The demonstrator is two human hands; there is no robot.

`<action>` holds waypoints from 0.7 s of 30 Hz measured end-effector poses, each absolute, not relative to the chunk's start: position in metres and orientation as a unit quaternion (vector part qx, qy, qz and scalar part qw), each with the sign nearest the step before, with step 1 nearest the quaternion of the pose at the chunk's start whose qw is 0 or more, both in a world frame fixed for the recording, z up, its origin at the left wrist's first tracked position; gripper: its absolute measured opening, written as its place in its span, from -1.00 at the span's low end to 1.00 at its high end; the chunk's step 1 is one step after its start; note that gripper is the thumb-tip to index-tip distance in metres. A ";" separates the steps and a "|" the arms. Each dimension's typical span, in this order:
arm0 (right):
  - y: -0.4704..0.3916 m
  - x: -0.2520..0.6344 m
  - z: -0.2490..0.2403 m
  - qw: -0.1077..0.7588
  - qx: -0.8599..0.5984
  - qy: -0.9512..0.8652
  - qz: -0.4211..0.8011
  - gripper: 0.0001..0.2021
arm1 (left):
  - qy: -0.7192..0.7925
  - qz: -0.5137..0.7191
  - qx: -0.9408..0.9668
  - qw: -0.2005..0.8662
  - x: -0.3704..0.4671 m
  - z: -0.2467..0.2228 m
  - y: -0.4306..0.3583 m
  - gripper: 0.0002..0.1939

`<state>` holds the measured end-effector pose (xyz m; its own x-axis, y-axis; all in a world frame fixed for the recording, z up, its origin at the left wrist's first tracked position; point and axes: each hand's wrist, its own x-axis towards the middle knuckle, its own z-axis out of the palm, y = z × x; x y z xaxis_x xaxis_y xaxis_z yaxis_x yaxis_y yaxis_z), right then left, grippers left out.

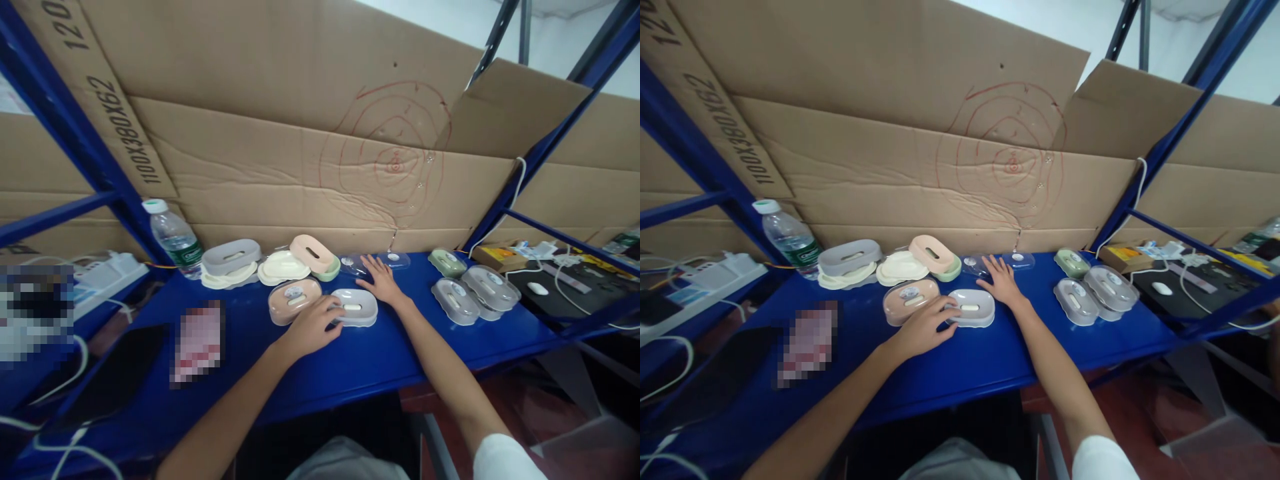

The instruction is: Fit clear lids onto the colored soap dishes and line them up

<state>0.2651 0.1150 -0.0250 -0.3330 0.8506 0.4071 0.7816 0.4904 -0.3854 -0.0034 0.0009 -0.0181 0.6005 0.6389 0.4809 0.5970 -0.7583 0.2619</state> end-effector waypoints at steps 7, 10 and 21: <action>0.118 0.277 -0.012 0.297 -0.471 -0.827 0.074 -0.55 | 0.365 0.287 0.885 0.042 -0.006 -0.017 0.003 -0.87; 0.104 0.273 0.001 0.306 -0.443 -0.838 0.085 -0.56 | 0.379 0.292 0.877 0.037 -0.006 -0.018 0.003 -0.72; 0.051 0.243 0.005 0.282 -0.353 -0.888 0.091 -0.67 | 0.419 0.288 0.861 -0.005 -0.004 -0.020 0.006 -0.54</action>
